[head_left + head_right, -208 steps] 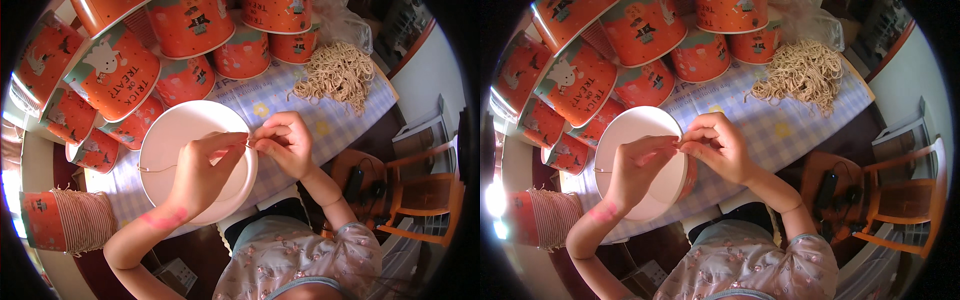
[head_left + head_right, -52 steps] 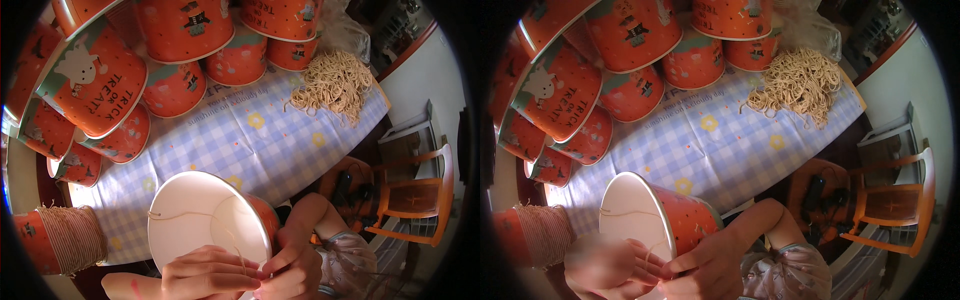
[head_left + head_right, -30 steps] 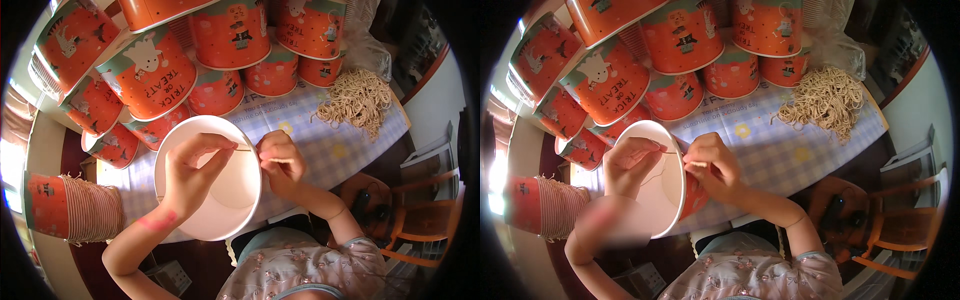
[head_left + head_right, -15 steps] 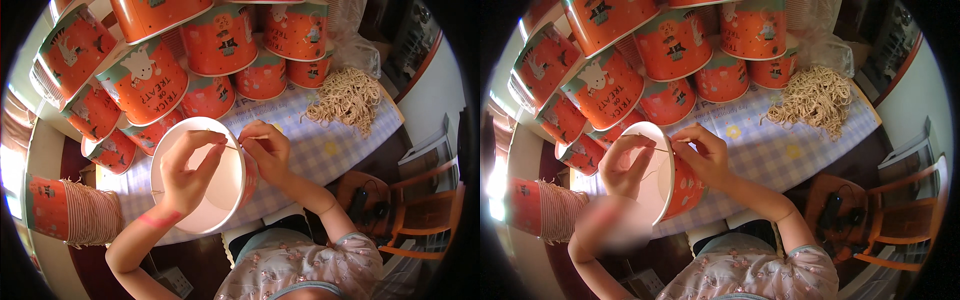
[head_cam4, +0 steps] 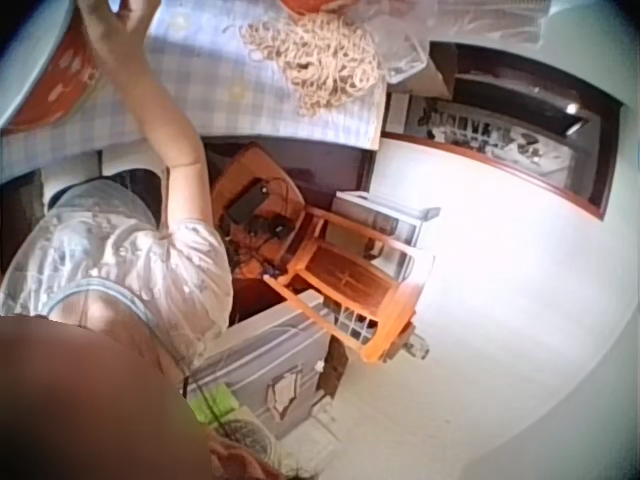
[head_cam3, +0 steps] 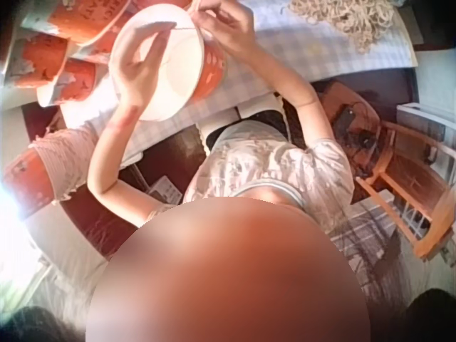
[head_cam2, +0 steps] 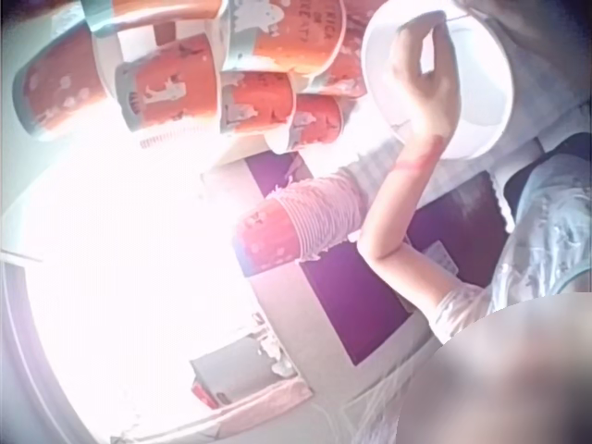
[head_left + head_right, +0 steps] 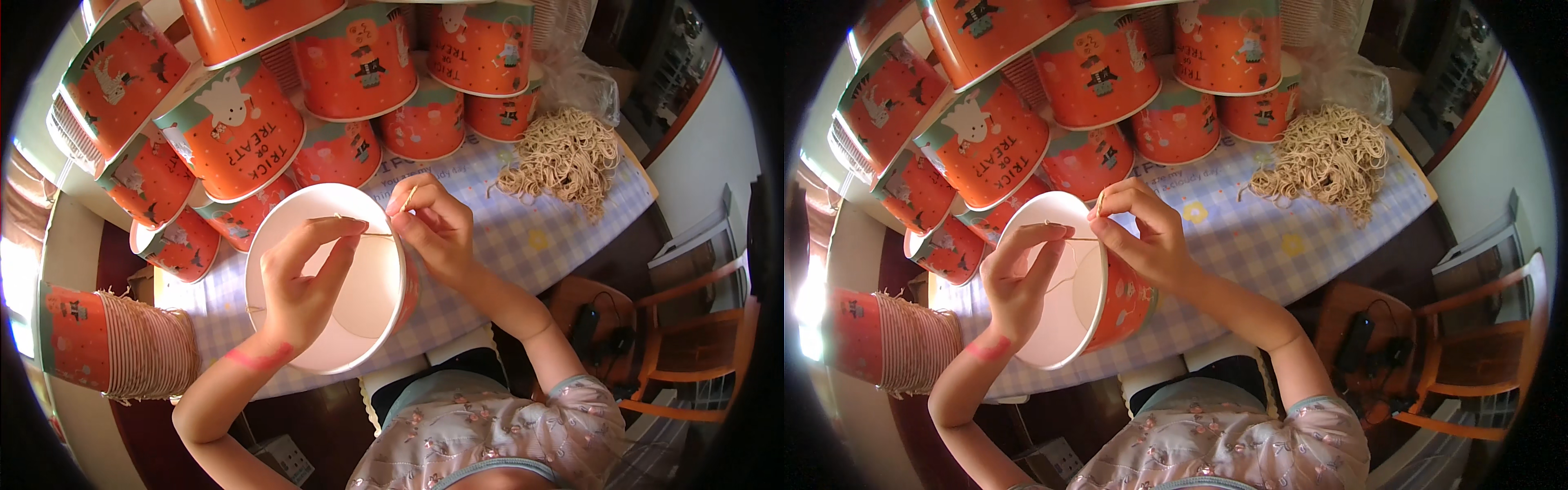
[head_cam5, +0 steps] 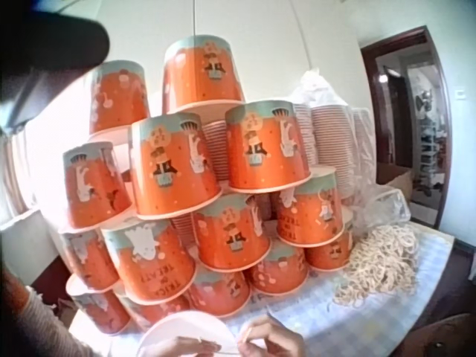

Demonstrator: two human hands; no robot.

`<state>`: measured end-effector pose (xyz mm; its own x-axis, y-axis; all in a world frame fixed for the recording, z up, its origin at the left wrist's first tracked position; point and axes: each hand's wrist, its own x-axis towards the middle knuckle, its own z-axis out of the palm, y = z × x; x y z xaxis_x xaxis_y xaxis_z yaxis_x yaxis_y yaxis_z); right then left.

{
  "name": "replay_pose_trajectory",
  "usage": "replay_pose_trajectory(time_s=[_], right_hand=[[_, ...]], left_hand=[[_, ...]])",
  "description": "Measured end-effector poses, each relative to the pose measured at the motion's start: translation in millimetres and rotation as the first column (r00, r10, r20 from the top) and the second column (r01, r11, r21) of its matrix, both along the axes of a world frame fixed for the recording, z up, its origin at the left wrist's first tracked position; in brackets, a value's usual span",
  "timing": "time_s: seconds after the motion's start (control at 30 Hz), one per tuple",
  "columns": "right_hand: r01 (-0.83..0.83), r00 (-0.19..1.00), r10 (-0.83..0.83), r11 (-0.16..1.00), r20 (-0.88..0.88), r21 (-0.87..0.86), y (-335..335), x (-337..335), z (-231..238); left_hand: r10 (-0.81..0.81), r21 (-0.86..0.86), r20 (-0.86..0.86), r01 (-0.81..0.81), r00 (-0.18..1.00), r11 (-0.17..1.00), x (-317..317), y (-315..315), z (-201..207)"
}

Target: Attaching string handles to decorative paper buckets and stacking them.

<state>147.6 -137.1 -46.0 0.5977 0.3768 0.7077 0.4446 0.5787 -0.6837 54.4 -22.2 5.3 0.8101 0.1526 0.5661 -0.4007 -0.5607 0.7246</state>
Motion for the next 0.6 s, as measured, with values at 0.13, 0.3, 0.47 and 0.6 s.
replay_pose_trajectory(time_s=[0.13, 0.3, 0.47, 0.6], right_hand=[[-0.019, 0.997, 0.019, 1.000, 0.080, 0.006, 0.7, 2.3, 1.2], [0.033, 0.999, -0.033, 0.999, 0.012, 0.004, 0.0, 2.3, 5.6], [0.111, 0.990, -0.102, 0.989, 0.092, -0.096, -1.0, 2.4, 7.2], [0.153, 0.988, -0.148, 0.977, 0.046, -0.149, -3.5, 1.4, 9.7]], left_hand=[[-0.007, -0.007, -0.026, 0.006, 1.000, 1.000, 3.0, -1.0, -1.4], [0.007, -0.024, 0.046, -0.006, 0.999, 1.000, 6.4, -5.6, 0.5], [0.044, 0.128, 0.100, -0.057, 0.994, 0.990, 5.8, -3.9, 2.0], [0.053, 0.053, 0.117, -0.059, 0.992, 0.997, 5.7, -3.7, 1.8]])
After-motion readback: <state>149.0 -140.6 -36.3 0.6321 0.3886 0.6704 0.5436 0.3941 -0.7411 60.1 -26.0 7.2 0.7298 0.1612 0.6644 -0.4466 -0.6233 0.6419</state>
